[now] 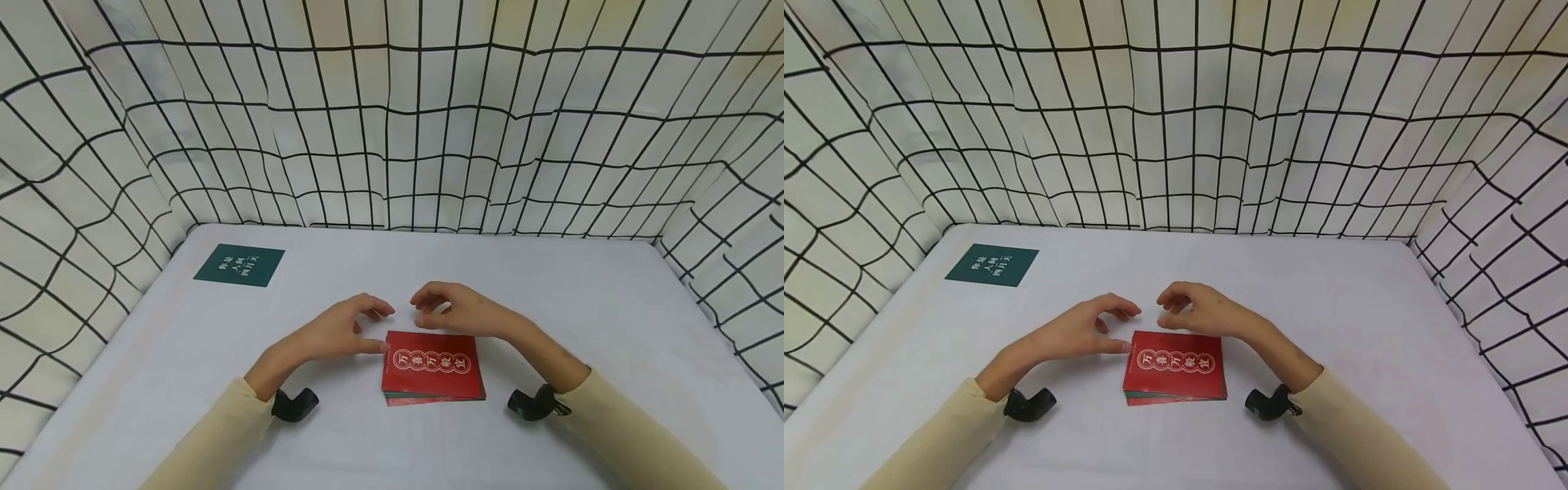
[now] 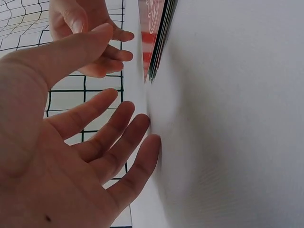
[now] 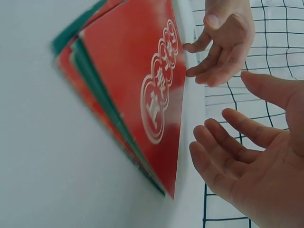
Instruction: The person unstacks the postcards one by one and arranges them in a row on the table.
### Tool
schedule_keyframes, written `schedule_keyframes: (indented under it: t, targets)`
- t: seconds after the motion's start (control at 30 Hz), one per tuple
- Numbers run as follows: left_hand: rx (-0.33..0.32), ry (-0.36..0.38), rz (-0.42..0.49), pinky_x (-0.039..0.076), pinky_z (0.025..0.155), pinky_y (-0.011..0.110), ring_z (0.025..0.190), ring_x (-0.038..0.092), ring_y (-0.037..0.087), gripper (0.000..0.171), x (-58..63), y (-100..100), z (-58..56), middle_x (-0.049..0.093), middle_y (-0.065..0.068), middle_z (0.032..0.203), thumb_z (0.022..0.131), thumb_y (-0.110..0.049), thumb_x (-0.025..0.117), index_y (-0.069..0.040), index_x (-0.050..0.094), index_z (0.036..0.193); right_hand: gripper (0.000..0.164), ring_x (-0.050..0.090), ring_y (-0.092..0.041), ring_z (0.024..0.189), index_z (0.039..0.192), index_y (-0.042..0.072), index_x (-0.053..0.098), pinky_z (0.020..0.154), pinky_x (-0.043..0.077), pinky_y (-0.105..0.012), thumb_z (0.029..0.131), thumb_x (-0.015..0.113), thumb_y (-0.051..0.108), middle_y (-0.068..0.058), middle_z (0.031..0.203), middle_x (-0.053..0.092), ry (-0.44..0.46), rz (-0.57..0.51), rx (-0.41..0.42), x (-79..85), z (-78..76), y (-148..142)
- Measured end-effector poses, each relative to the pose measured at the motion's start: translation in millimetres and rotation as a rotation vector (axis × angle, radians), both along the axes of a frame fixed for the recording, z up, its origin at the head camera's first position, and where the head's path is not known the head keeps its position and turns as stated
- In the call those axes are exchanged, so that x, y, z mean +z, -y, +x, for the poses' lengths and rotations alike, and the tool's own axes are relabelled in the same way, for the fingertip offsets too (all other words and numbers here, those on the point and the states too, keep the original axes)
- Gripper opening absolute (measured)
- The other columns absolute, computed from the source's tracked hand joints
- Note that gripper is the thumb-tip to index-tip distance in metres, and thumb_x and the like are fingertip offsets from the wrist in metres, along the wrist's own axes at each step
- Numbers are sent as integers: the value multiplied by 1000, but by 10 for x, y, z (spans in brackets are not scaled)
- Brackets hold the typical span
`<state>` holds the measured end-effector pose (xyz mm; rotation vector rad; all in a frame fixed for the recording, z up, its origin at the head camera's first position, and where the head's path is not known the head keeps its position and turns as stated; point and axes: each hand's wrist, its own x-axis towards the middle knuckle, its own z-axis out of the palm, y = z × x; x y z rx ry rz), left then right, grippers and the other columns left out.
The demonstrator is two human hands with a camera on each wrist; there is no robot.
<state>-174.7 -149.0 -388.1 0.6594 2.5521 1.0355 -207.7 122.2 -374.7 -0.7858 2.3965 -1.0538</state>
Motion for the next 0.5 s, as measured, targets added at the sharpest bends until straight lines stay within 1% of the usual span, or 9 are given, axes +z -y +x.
schedule_keyframes:
  t: [0.2, 0.3, 0.5]
  targets:
    - [-63, 1, -12, 54, 102, 41, 126, 56, 21, 64, 5, -25, 22, 63, 3, 136, 83, -30, 88, -14, 62, 139, 52, 63, -21, 117, 135, 11, 63, 101, 59, -37, 91, 80, 32, -6, 127, 68, 23, 44, 8, -17, 15, -132]
    - [-92, -15, -29, 54, 104, 43, 127, 56, 21, 65, 3, -35, 39, 63, 3, 136, 82, -31, 88, -14, 63, 139, 57, 63, -21, 117, 136, 12, 63, 101, 59, -38, 88, 83, 35, -5, 125, 68, 25, 74, 22, -2, 28, -195]
    - [-140, -34, -45, 56, 105, 45, 127, 57, 22, 68, 1, -72, 58, 63, 4, 135, 79, -32, 90, -13, 63, 138, 60, 62, -18, 115, 135, 14, 63, 101, 58, -38, 85, 85, 37, -1, 123, 68, 1, 116, 63, -18, 51, -283]
